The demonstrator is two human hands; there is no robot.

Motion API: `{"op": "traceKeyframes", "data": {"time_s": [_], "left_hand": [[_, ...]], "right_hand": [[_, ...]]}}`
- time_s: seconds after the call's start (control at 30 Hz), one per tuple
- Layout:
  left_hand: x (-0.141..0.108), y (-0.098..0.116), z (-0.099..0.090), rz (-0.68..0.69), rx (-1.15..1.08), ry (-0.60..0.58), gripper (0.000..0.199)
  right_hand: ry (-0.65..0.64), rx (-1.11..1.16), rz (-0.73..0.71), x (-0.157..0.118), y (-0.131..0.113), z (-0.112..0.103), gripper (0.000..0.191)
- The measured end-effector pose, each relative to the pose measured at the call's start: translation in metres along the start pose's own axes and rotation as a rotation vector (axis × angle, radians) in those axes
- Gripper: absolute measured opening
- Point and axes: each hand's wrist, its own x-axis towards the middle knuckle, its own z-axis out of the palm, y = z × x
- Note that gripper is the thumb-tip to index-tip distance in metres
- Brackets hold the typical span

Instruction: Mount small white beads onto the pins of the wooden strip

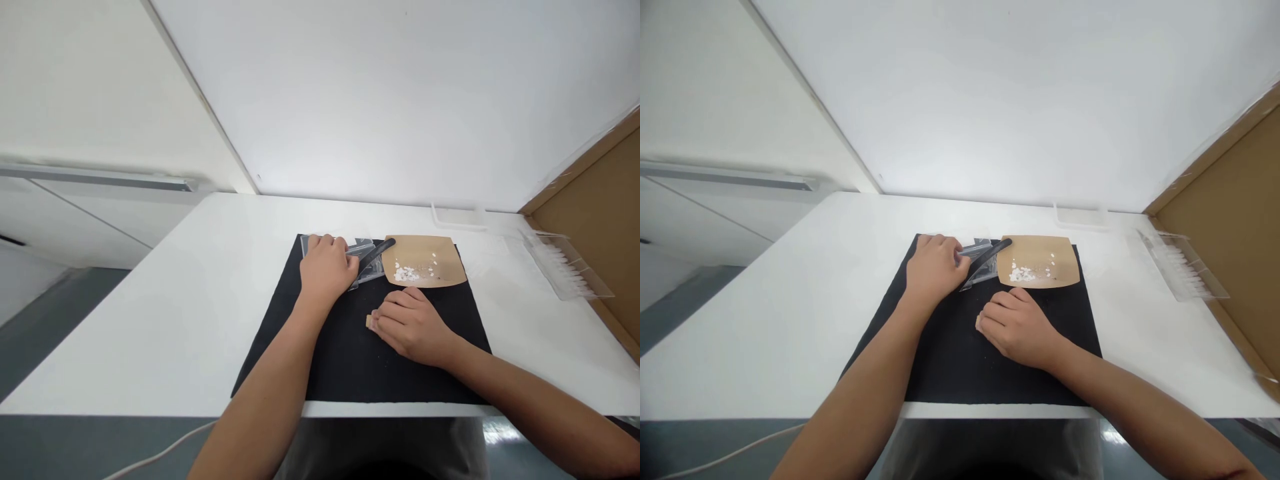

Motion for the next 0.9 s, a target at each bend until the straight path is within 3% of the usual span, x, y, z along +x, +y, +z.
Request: {"op": "traceKeyframes", "data": {"time_s": [0.23, 0.4, 0.7, 0.8, 0.9], "left_hand": [[0.000, -0.002, 0.007, 0.159, -0.047, -0.065, 0.020], [0.000, 0.001, 0.012, 0.181, -0.076, -0.082, 0.031], [0.002, -0.001, 0.014, 0.203, -0.127, -0.148, 0.029], [0.003, -0.002, 0.013, 0.264, -0.130, -0.192, 0.030], [0.002, -0.001, 0.011, 0.310, -0.124, -0.209, 0.029]], "right_hand": [[0.003, -0.012, 0.012, -0.002, -0.002, 0.003, 0.014], [-0.032, -0.052, -0.006, -0.002, -0.003, 0.003, 0.015], [-0.010, -0.038, -0.081, 0.000, 0.002, -0.002, 0.011], [0.045, 0.037, -0.060, 0.000, 0.002, -0.004, 0.012], [0.177, 0.086, 0.076, 0.004, 0.004, -0.009, 0.005]]}}
